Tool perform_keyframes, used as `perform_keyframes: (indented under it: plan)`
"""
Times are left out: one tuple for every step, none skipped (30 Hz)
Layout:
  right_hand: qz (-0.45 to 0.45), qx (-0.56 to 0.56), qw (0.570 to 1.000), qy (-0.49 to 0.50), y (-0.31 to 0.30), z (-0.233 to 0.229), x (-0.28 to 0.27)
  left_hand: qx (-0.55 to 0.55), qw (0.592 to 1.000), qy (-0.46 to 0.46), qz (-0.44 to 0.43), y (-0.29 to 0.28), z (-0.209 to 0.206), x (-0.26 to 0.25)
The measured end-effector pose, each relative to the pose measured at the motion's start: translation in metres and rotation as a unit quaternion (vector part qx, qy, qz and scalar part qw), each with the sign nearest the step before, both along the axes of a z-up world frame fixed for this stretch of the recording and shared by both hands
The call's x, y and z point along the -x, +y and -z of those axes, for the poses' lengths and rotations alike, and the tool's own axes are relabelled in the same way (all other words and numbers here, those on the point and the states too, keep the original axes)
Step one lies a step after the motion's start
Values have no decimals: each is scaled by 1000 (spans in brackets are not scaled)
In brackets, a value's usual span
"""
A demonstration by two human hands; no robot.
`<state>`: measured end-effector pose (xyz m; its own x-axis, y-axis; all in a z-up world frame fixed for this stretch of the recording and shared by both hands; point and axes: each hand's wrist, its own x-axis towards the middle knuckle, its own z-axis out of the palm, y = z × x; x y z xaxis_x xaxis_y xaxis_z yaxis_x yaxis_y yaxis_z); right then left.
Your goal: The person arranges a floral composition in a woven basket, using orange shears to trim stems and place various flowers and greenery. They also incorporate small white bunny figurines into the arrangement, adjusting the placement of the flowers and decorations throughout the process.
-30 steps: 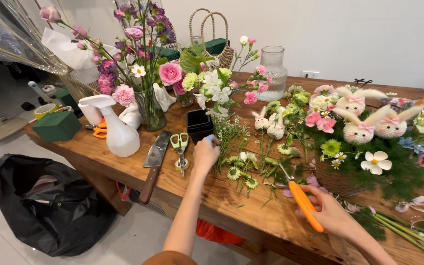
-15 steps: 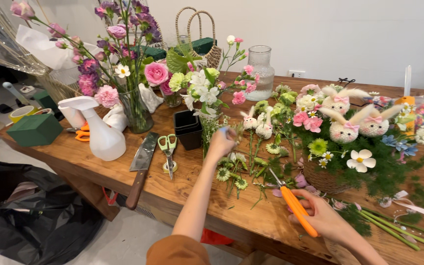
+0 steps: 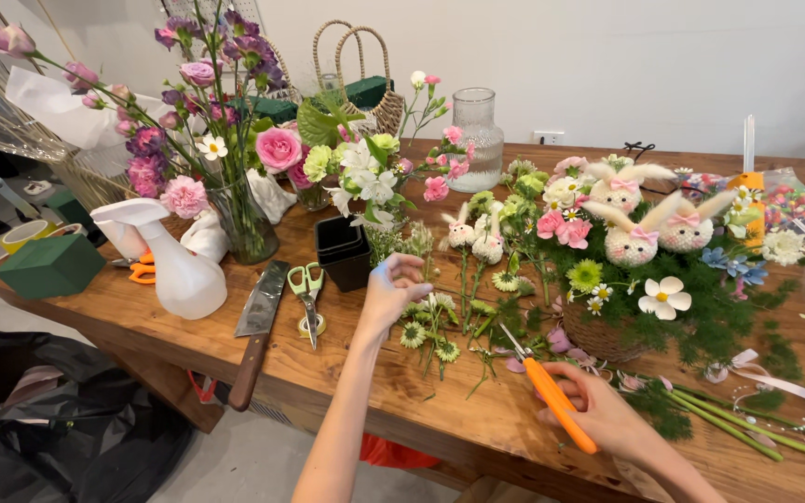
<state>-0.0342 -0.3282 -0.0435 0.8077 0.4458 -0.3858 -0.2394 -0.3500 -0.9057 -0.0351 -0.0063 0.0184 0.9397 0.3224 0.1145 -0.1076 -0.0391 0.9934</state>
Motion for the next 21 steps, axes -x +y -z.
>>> perform_keyframes:
  plan:
    - [0, 0, 1000, 1, -1, 0, 0, 0, 1000, 1, 0, 2, 1, 1]
    - [-5, -2, 1000, -6, -2, 1, 0, 6, 1000, 1, 0, 4, 1, 2]
    - [-11, -4, 1000, -12, -3, 1, 1, 11, 1000, 2, 0, 6, 2, 3]
    - [-11, -3, 1000, -11, -4, 3, 0, 11, 1000, 2, 0, 9, 5, 2]
    - [-10, -4, 1000, -16, -4, 5, 0, 15, 1000, -8, 9, 12, 7, 1]
    - [-9, -4, 1000, -21, -5, 7, -1, 19, 1000, -17, 17, 16, 10, 0]
    - [-9, -4, 1000, -21, -5, 7, 0, 19, 1000, -17, 17, 17, 8, 2]
    - [-13, -2, 1000, -23, -4, 8, 1, 22, 1000, -14, 14, 17, 5, 4]
    - [-17, 0, 1000, -24, -4, 8, 2, 26, 1000, -10, 11, 18, 3, 6]
    - [-17, 0, 1000, -24, -3, 6, 4, 26, 1000, -10, 11, 20, 1, 6]
    - [-21, 12, 999, -32, -3, 4, 6, 12, 1000, 0, -8, 22, -1, 7]
    - [-25, 24, 999, -39, -2, 2, 8, -3, 1000, 10, -27, 25, -3, 7]
    - [-25, 24, 999, -39, -2, 7, 6, -2, 1000, 11, -27, 25, -3, 3]
    - [-29, 25, 998, -44, -2, 12, 3, -46, 997, 16, -56, 26, -4, -1]
    - [-33, 27, 998, -49, -2, 18, 1, -90, 992, 22, -85, 27, -4, -5]
    - [-34, 27, 998, -48, -1, 17, 2, -89, 992, 22, -86, 27, -4, -12]
    - [-40, 26, 998, -52, -1, 17, 2, -166, 981, 24, -102, 28, -5, -19]
    - [-45, 24, 997, -56, -1, 16, 3, -242, 963, 25, -117, 29, -5, -26]
    - [-45, 25, 997, -56, 0, 15, 4, -241, 963, 25, -117, 28, -3, -33]
    - [-47, 42, 996, -64, 0, 13, 5, -393, 906, 18, -156, 27, -2, -39]
    - [-48, 60, 994, -72, 0, 12, 6, -533, 824, 11, -191, 26, 1, -45]
